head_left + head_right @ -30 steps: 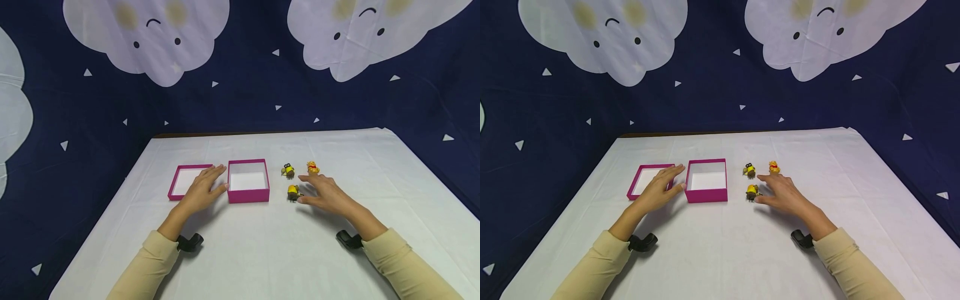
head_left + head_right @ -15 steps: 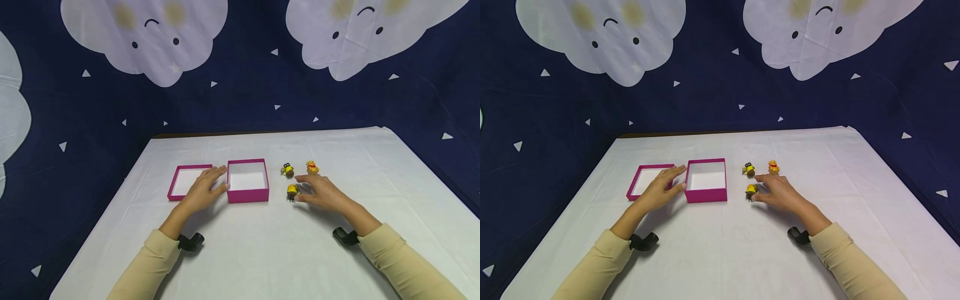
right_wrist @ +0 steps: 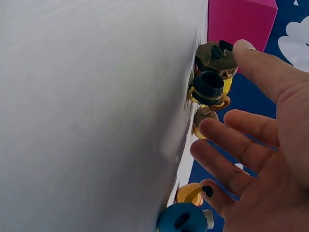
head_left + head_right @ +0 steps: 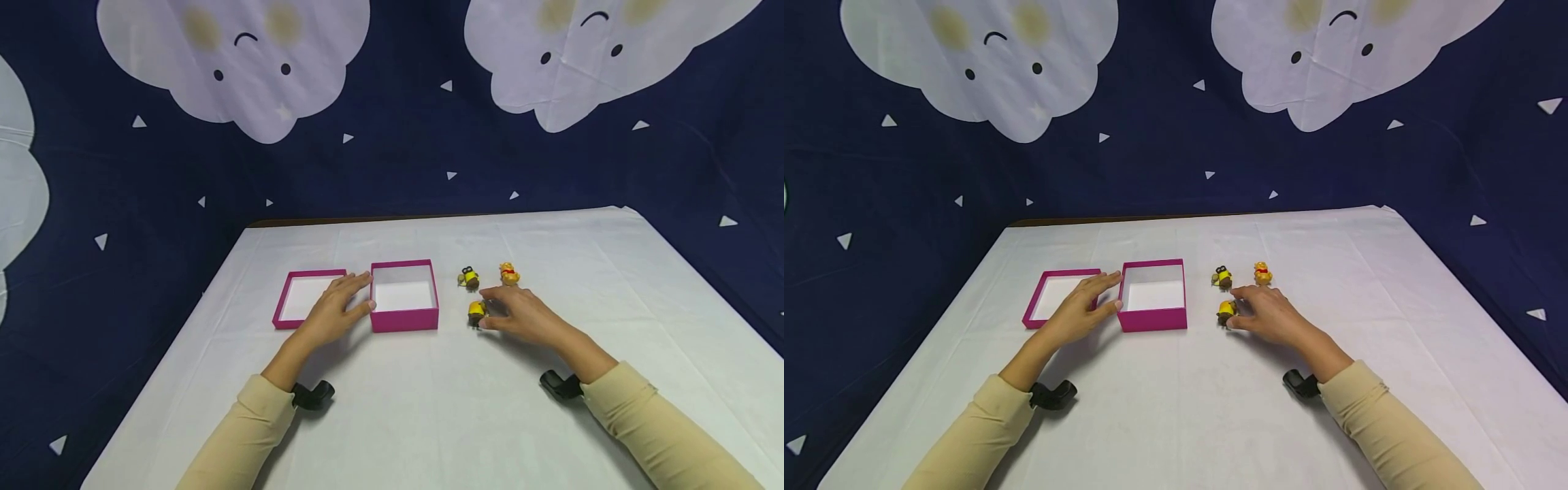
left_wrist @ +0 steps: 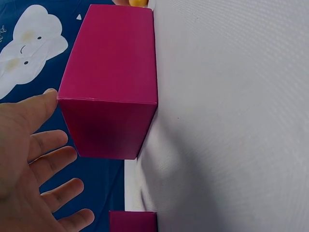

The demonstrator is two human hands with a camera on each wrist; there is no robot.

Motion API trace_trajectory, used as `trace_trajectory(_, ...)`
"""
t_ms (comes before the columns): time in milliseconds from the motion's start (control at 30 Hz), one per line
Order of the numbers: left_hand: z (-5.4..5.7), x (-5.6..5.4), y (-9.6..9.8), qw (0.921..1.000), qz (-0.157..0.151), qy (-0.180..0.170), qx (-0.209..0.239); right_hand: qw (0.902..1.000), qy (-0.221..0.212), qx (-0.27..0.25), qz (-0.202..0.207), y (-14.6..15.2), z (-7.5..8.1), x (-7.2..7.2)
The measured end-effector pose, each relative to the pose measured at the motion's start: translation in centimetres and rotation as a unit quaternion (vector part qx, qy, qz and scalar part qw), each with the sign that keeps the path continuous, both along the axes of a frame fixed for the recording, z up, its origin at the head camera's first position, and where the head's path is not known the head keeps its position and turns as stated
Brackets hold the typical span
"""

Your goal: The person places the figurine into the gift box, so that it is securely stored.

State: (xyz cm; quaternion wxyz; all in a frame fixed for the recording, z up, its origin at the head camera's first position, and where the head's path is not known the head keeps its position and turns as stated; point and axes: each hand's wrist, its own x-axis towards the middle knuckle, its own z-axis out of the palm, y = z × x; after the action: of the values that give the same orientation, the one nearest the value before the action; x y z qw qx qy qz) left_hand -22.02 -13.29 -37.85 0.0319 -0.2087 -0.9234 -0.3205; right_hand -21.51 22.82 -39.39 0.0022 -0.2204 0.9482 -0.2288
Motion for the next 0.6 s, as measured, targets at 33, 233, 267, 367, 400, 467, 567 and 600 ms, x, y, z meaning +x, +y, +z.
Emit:
trace_trajectory(33, -0.04, -0.02, -0.01, 1.0000, -0.002, 0.001, 0.002, 1.0000, -0.001, 0.000, 0.000, -0.01, -0.06, -0.03)
trace_trajectory(233, -0.14, -0.02, -0.02, 1.0000, -0.005, -0.002, 0.007, 0.9998, -0.018, 0.002, -0.003, -0.17, -0.22, -0.36)
trace_trajectory(267, -0.13, -0.02, 0.00, 1.0000, -0.005, -0.003, 0.007, 0.9998, -0.020, 0.003, -0.005, -0.20, -0.21, -0.39)
trace_trajectory(367, -0.11, 0.00, 0.04, 1.0000, -0.007, 0.000, 0.007, 0.9997, -0.023, 0.007, -0.009, -0.27, -0.18, -0.44)
trace_trajectory(400, -0.09, 0.01, 0.05, 0.9999, -0.007, 0.000, 0.008, 0.9996, -0.024, 0.008, -0.009, -0.27, -0.18, -0.45)
trace_trajectory(467, -0.10, 0.00, 0.03, 0.9999, -0.008, -0.001, 0.009, 0.9996, -0.026, 0.009, -0.009, -0.27, -0.20, -0.49)
trace_trajectory(567, -0.15, -0.01, 0.00, 0.9999, -0.009, -0.005, 0.010, 0.9995, -0.028, 0.010, -0.007, -0.26, -0.22, -0.53)
trace_trajectory(600, -0.17, -0.02, -0.01, 0.9999, -0.009, -0.005, 0.009, 0.9995, -0.028, 0.010, -0.007, -0.26, -0.23, -0.53)
